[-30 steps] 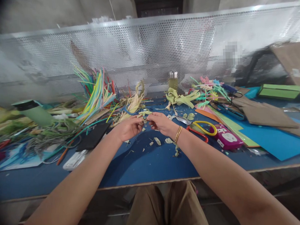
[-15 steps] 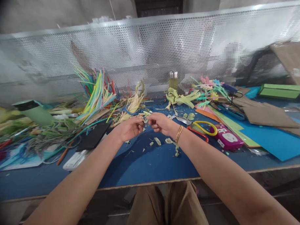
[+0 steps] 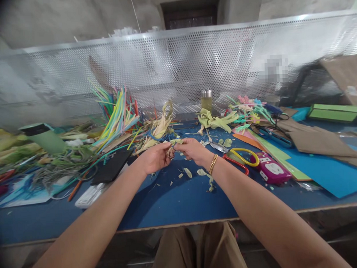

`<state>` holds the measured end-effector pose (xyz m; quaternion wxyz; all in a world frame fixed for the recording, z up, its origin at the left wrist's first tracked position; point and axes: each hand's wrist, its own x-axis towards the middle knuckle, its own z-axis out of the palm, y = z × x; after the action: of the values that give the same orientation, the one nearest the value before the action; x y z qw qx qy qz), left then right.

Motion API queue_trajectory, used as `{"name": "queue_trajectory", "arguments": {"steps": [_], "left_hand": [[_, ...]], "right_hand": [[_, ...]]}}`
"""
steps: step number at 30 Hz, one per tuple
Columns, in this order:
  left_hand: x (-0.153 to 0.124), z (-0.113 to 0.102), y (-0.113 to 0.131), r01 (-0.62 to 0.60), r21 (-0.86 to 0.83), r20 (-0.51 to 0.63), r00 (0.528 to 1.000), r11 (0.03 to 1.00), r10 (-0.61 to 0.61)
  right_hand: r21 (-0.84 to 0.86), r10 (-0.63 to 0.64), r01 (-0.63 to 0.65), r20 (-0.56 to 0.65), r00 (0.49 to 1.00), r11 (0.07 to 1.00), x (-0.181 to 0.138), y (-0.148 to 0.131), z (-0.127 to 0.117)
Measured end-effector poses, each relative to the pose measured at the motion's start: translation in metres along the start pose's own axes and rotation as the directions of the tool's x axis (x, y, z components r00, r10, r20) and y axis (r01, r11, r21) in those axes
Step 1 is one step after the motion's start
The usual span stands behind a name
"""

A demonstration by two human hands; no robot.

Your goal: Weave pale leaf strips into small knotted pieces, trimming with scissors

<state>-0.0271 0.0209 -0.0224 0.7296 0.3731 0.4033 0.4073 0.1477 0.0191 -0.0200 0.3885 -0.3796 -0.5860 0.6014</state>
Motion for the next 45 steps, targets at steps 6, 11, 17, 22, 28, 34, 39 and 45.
{"name": "queue_trajectory", "arguments": {"steps": [6,11,17,22,28,34,39,45], "left_hand": [[0.004,0.002,-0.004,-0.131,0.024,-0.085,0.988,0.991,0.133],[0.002,-0.003,0.007,-0.244,-0.1,-0.15,0.962,0.965,0.227],[-0.001,-0.01,0.014,-0.24,-0.136,-0.145,0.965,0.961,0.22],[0.005,-0.006,0.002,-0.222,-0.049,-0.116,0.97,0.974,0.216],[0.008,-0.003,-0.006,-0.258,0.105,-0.101,0.958,0.96,0.269],[0.005,-0.001,-0.005,-0.228,0.165,-0.128,0.96,0.96,0.25],[0.005,-0.002,-0.003,-0.227,0.205,-0.135,0.957,0.952,0.258],[0.004,-0.001,-0.003,-0.242,0.255,-0.144,0.948,0.936,0.284]], "right_hand": [[0.012,0.029,-0.029,-0.033,0.999,1.0,0.0,0.0,0.002],[0.008,0.065,-0.065,-0.005,0.998,0.998,0.0,0.0,-0.002],[-0.108,0.031,-0.045,-0.131,0.991,0.993,0.003,0.004,-0.005],[-0.165,-0.115,0.08,-0.213,0.97,0.983,0.006,0.005,-0.002],[-0.248,-0.127,0.087,-0.151,0.98,0.965,0.005,0.007,0.001],[-0.252,-0.111,0.06,-0.193,0.975,0.966,0.005,0.007,0.001],[-0.284,-0.115,0.059,-0.186,0.976,0.957,0.004,0.005,0.002],[-0.294,-0.117,0.06,-0.18,0.977,0.954,0.006,0.008,0.002]]}}
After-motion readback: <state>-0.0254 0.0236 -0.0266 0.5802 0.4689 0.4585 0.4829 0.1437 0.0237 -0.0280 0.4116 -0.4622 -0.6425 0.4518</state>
